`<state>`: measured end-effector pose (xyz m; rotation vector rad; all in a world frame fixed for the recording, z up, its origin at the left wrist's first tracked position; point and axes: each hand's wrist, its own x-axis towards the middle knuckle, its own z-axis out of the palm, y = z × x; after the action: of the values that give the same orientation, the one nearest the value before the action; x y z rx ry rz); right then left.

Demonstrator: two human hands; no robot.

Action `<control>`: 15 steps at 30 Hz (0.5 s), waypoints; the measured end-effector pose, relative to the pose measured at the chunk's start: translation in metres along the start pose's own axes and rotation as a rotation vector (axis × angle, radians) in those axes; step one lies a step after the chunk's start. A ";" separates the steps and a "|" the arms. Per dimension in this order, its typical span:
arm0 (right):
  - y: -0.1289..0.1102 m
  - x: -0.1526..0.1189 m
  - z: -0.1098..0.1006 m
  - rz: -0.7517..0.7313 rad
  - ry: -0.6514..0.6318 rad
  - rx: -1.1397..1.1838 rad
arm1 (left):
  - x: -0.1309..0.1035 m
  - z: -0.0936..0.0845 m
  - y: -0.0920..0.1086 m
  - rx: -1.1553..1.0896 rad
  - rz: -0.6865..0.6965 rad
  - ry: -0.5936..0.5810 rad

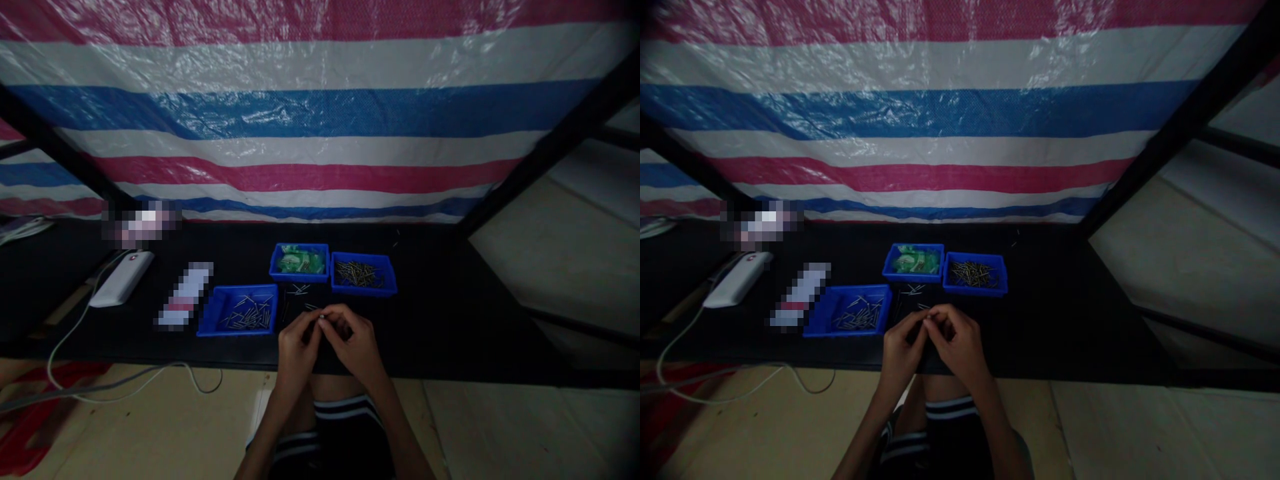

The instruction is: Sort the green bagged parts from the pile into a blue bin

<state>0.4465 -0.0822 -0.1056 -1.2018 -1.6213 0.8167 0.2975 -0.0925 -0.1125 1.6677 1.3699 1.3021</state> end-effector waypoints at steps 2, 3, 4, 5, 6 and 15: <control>-0.001 0.000 0.000 0.013 -0.037 0.014 | 0.000 -0.001 -0.001 -0.013 -0.019 0.016; 0.000 0.000 -0.001 0.020 -0.052 0.028 | 0.000 -0.001 -0.001 -0.018 -0.031 0.022; 0.000 0.000 -0.001 0.027 -0.062 0.044 | 0.000 -0.001 -0.001 -0.022 -0.042 0.026; 0.000 0.001 -0.001 0.034 -0.067 0.061 | 0.000 0.000 -0.001 -0.029 -0.052 0.027; 0.000 0.002 -0.002 0.040 -0.068 0.077 | 0.000 0.000 -0.001 -0.035 -0.059 0.026; -0.002 0.004 -0.003 0.065 -0.103 0.124 | 0.003 -0.003 0.005 -0.050 -0.072 -0.040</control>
<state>0.4480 -0.0795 -0.1014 -1.1451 -1.5958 1.0204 0.2963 -0.0912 -0.1065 1.5884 1.3511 1.2456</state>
